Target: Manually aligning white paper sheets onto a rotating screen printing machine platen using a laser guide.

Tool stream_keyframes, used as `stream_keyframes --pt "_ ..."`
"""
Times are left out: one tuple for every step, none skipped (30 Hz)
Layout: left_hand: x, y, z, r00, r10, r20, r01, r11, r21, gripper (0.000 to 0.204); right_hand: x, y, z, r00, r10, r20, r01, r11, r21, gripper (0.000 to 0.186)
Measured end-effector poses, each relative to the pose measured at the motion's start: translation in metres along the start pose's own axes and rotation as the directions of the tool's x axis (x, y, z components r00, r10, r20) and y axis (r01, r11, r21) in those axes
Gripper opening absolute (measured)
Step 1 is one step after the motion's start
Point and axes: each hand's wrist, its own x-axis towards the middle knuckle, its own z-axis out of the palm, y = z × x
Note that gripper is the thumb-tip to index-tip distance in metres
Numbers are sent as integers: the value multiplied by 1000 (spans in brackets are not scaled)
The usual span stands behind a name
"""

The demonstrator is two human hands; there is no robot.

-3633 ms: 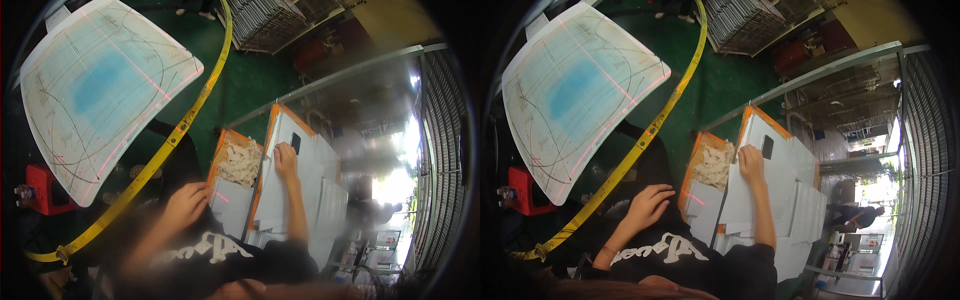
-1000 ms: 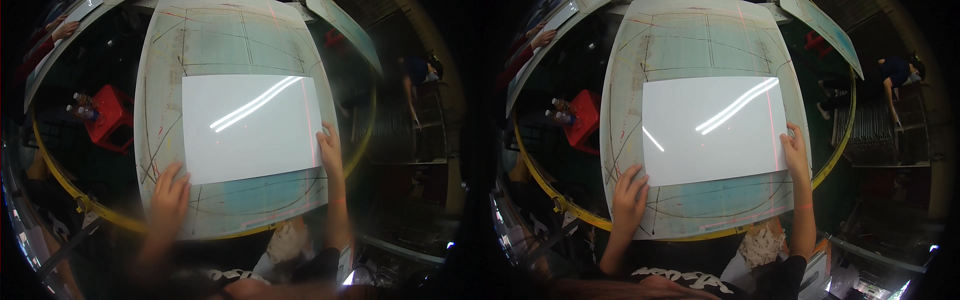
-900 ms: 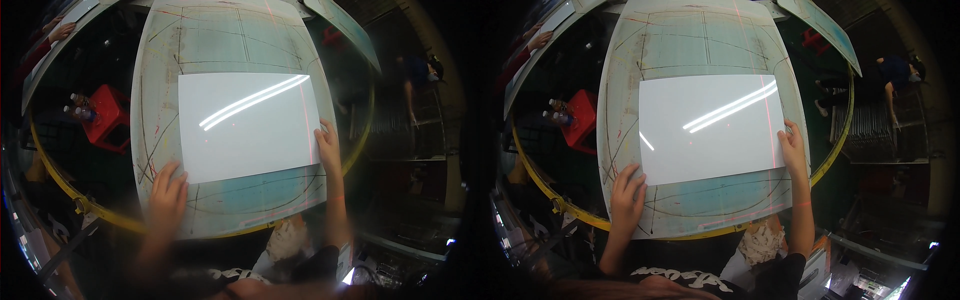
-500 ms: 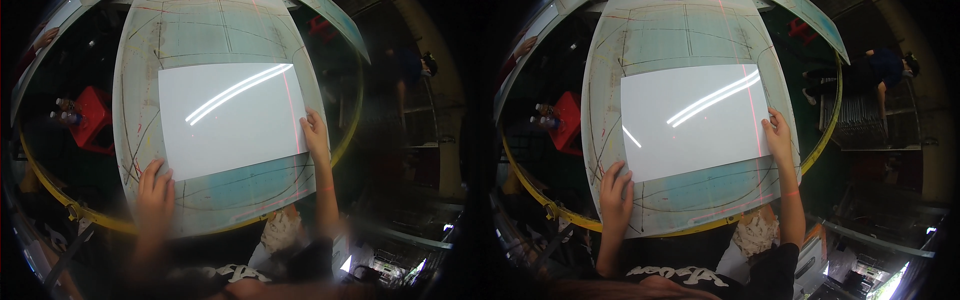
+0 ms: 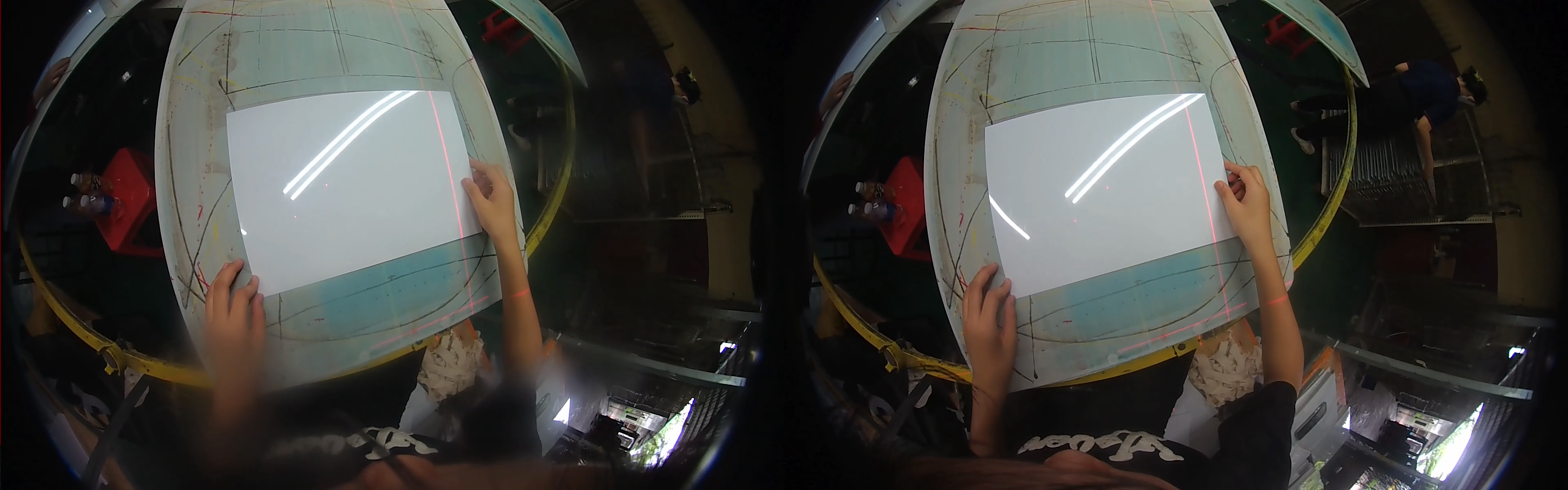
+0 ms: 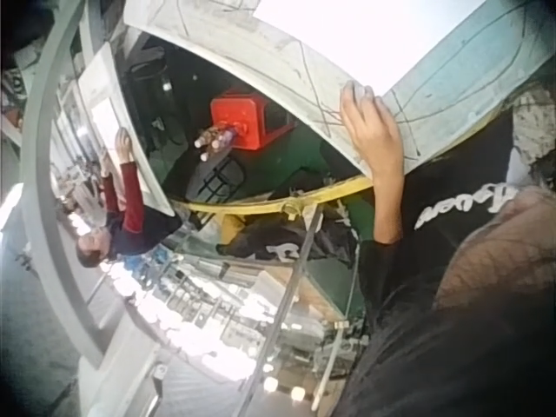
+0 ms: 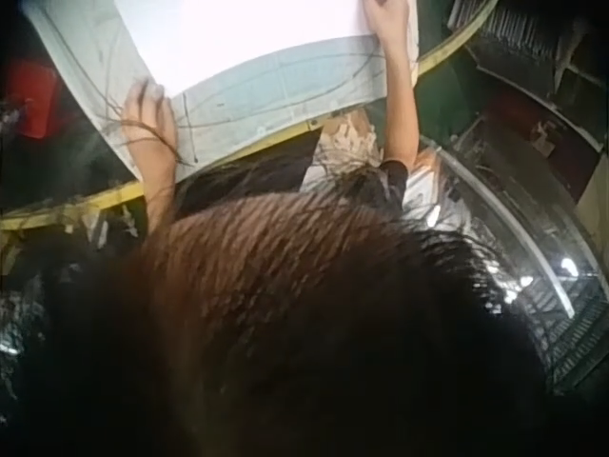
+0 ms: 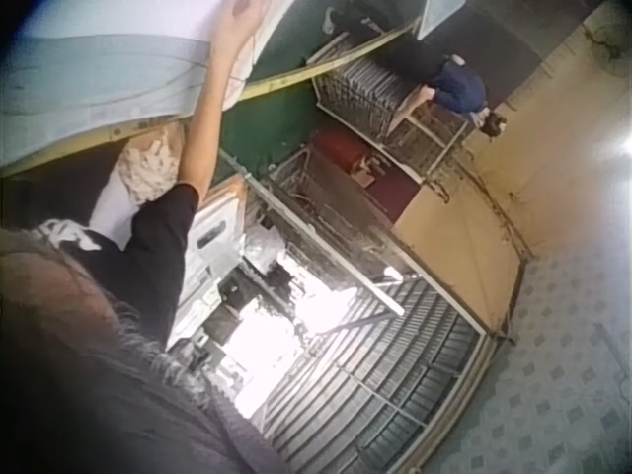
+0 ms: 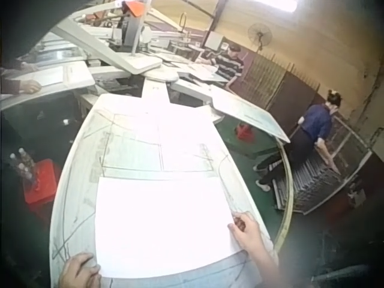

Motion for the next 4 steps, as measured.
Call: stream_keyframes --pt "-1 1 -5 1000 0 1 0 1000 22 20 1 -1 3 1000 -17 7 17 1000 16 35" --pt "-1 1 -8 1000 -1 1 1 1000 29 20 2 -3 4 1000 -16 8 16 1000 23 35" --pt "-2 1 -11 1000 1 2 -1 999 38 21 3 -4 5 1000 -25 13 25 999 33 36" --pt "-2 -2 -8 1000 8 6 -8 999 32 21 2 -3 4 999 -31 14 31 999 27 38"
